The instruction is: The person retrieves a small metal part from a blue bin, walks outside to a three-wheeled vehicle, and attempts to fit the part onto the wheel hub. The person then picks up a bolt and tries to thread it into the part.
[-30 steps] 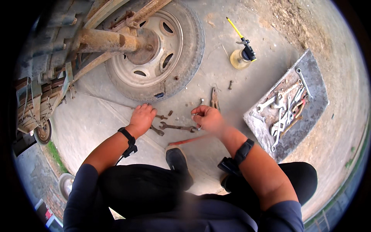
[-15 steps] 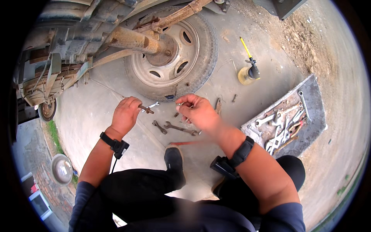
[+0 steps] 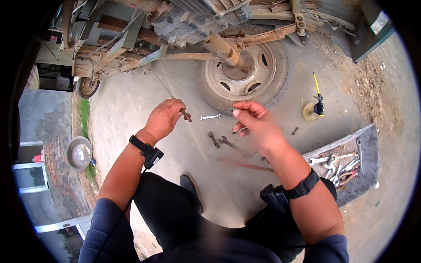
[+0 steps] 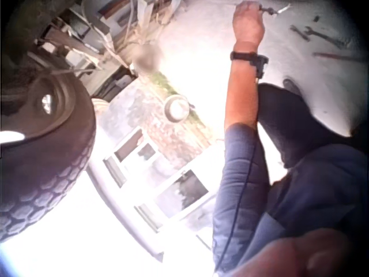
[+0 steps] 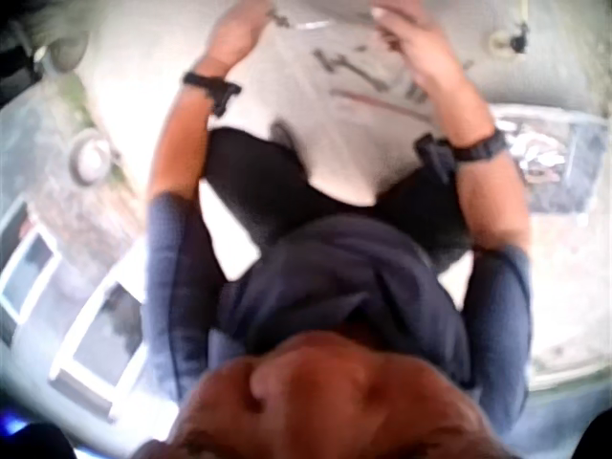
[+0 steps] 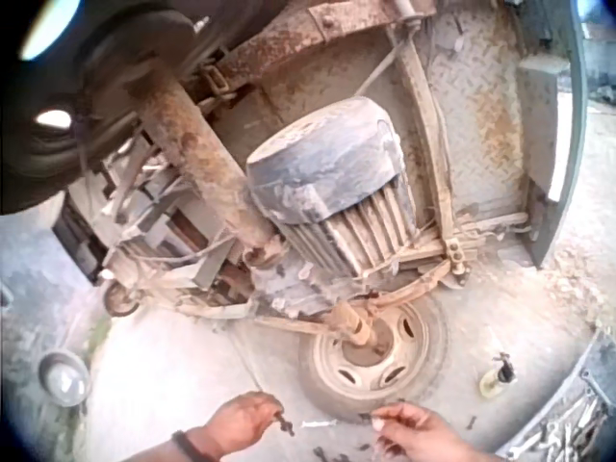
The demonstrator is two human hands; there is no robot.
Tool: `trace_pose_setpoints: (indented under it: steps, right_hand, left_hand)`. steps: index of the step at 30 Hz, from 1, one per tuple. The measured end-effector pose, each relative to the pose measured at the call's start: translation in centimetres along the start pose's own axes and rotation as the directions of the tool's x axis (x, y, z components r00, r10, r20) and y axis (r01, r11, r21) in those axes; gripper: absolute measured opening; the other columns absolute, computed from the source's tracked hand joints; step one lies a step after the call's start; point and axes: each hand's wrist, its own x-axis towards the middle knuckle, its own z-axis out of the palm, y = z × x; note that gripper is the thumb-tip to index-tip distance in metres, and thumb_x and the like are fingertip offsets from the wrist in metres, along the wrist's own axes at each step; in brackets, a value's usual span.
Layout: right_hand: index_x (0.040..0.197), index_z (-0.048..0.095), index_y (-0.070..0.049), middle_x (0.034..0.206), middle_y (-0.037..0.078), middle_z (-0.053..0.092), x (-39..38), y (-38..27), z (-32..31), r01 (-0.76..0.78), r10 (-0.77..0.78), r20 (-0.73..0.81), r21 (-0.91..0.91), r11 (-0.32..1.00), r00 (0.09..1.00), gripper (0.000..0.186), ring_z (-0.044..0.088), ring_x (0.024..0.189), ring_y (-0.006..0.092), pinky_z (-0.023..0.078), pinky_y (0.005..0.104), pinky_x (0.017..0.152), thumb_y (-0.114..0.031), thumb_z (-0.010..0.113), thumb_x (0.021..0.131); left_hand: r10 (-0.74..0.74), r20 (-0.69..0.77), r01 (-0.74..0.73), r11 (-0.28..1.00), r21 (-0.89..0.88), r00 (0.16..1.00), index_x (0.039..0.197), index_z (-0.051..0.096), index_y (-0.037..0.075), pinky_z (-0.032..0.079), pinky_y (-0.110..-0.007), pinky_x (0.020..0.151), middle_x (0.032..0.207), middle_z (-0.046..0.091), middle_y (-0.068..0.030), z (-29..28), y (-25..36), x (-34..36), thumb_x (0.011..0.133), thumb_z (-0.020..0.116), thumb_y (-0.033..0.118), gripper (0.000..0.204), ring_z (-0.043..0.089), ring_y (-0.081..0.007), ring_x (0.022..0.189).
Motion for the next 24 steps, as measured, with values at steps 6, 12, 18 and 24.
trace_pose_setpoints:
  steps: [6, 12, 18, 24]
  right_hand:
    - [0.110, 0.066, -0.009, 0.084, -0.003, 0.063, 1.4, -0.6, 1.4, 0.038, -0.058, -0.163, -0.124, 0.992, 0.985, 0.020, 0.062, 0.070, 0.0077, 0.048, 0.0232, 0.061, -0.019, 0.069, 0.093]
    - [0.109, 0.066, -0.012, 0.087, -0.006, 0.063, 3.9, 1.0, 4.7, 0.146, -0.186, -0.225, -0.180, 0.973, 0.956, 0.016, 0.061, 0.071, 0.0068, 0.046, 0.0232, 0.062, -0.019, 0.068, 0.094]
    - [0.111, 0.064, -0.006, 0.091, 0.000, 0.065, 2.7, 6.6, 6.8, 0.179, -0.156, -0.443, 0.010, 0.984, 0.883, 0.020, 0.064, 0.075, 0.0104, 0.049, 0.0256, 0.063, -0.014, 0.068, 0.092]
    - [0.113, 0.063, -0.004, 0.092, 0.001, 0.065, 1.3, 11.8, 7.8, 0.192, -0.125, -0.535, 0.070, 0.979, 0.835, 0.022, 0.065, 0.078, 0.0112, 0.050, 0.0258, 0.064, -0.010, 0.067, 0.093]
  left_hand:
    - [0.094, -0.015, -0.095, 0.993, -0.064, 0.995, 0.103, 0.062, 0.006, 0.050, -0.042, 0.086, 0.103, 0.064, -0.0093, 1.3, -0.7, 0.5, 0.086, 0.065, 0.004, 0.017, 0.060, -0.0330, 0.099]
    - [0.136, -0.006, -0.135, 0.977, -0.164, 0.991, 0.101, 0.063, 0.006, 0.048, -0.043, 0.088, 0.102, 0.062, -0.0093, 3.8, -2.3, -1.1, 0.086, 0.066, 0.006, 0.015, 0.058, -0.0333, 0.100]
    - [0.233, -0.032, -0.233, 0.941, -0.244, 0.972, 0.103, 0.064, 0.007, 0.048, -0.042, 0.088, 0.101, 0.062, -0.0095, 4.9, -2.9, 0.0, 0.088, 0.066, 0.009, 0.015, 0.058, -0.0328, 0.100]
    - [0.272, -0.070, -0.280, 0.906, -0.317, 0.960, 0.107, 0.067, 0.007, 0.049, -0.042, 0.085, 0.100, 0.062, -0.0102, 5.8, -3.8, 1.8, 0.089, 0.067, 0.012, 0.018, 0.059, -0.0332, 0.098]
